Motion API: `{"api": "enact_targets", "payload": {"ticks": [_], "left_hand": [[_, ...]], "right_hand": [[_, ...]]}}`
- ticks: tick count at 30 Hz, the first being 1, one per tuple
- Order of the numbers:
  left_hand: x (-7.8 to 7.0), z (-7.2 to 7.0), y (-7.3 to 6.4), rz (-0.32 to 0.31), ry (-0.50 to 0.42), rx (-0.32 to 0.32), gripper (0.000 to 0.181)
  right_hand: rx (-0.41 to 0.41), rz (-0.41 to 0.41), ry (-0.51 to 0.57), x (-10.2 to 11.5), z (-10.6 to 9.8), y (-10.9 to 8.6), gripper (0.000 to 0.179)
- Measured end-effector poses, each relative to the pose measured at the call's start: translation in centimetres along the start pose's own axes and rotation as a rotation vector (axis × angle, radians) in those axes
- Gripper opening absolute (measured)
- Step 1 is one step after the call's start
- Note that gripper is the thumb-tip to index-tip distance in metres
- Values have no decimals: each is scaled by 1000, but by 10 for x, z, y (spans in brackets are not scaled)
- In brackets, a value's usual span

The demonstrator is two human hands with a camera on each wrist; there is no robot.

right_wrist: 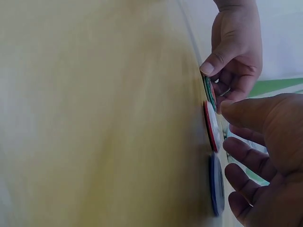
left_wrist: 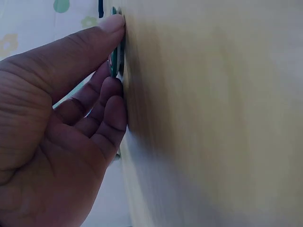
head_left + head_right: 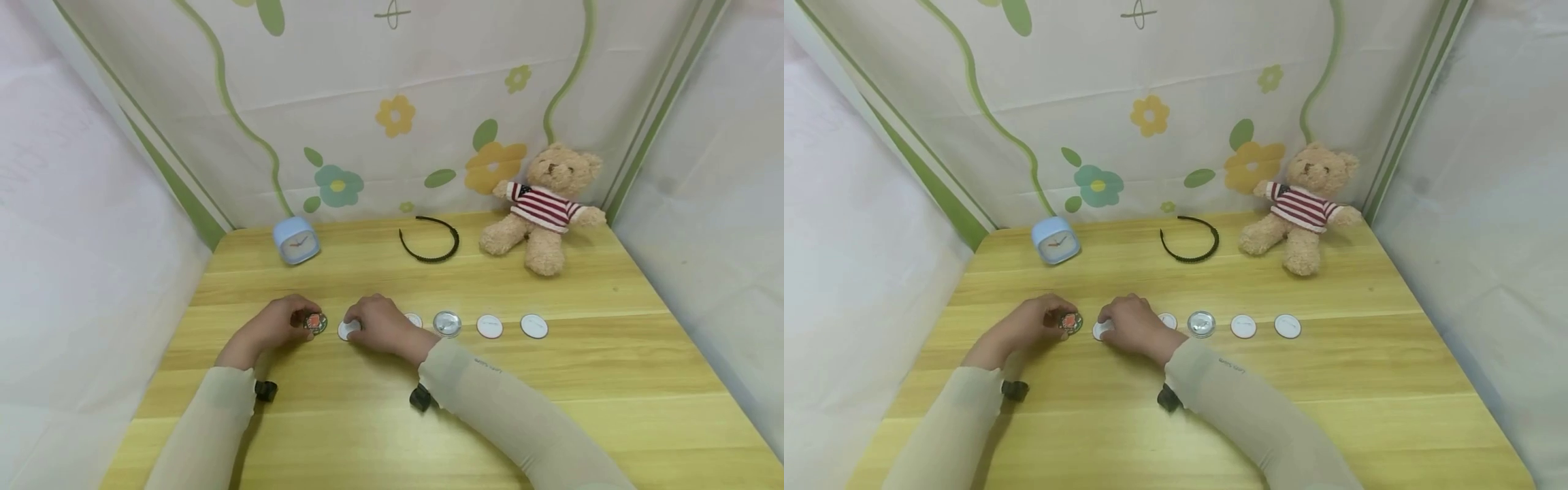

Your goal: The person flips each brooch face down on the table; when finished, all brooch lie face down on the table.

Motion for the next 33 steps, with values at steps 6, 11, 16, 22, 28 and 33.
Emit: {"api": "enact_targets", "payload": {"ticks": [6, 11, 16, 22, 28, 33], "left_hand": [[0, 5, -11, 10, 5, 14, 47], [1, 5, -15, -3, -12, 4, 46], [4, 5, -17, -15, -23, 7, 47], [8, 3, -18, -14, -41, 6, 44], [5, 3, -18, -14, -60, 13, 40], [2, 2, -21, 1, -62, 27, 33]], "right_hand": [[3, -30, -45, 11, 8, 3, 31], [-24, -30, -35, 19, 13, 11, 36], [-32, -50, -78, 33, 19, 22, 35], [-28, -76, -143, 51, 25, 28, 34], [-28, -31, -226, 54, 26, 28, 33], [-34, -46, -245, 54, 24, 28, 31]]}}
Point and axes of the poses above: each hand's wrist, its own y-axis towards the middle knuckle, its own z-axis out of the palm, x = y × z, the point moved 8 cm from there along y, towards the middle knuckle, and after that the axes turned 15 degrees about -y, right-handed, at the moved point
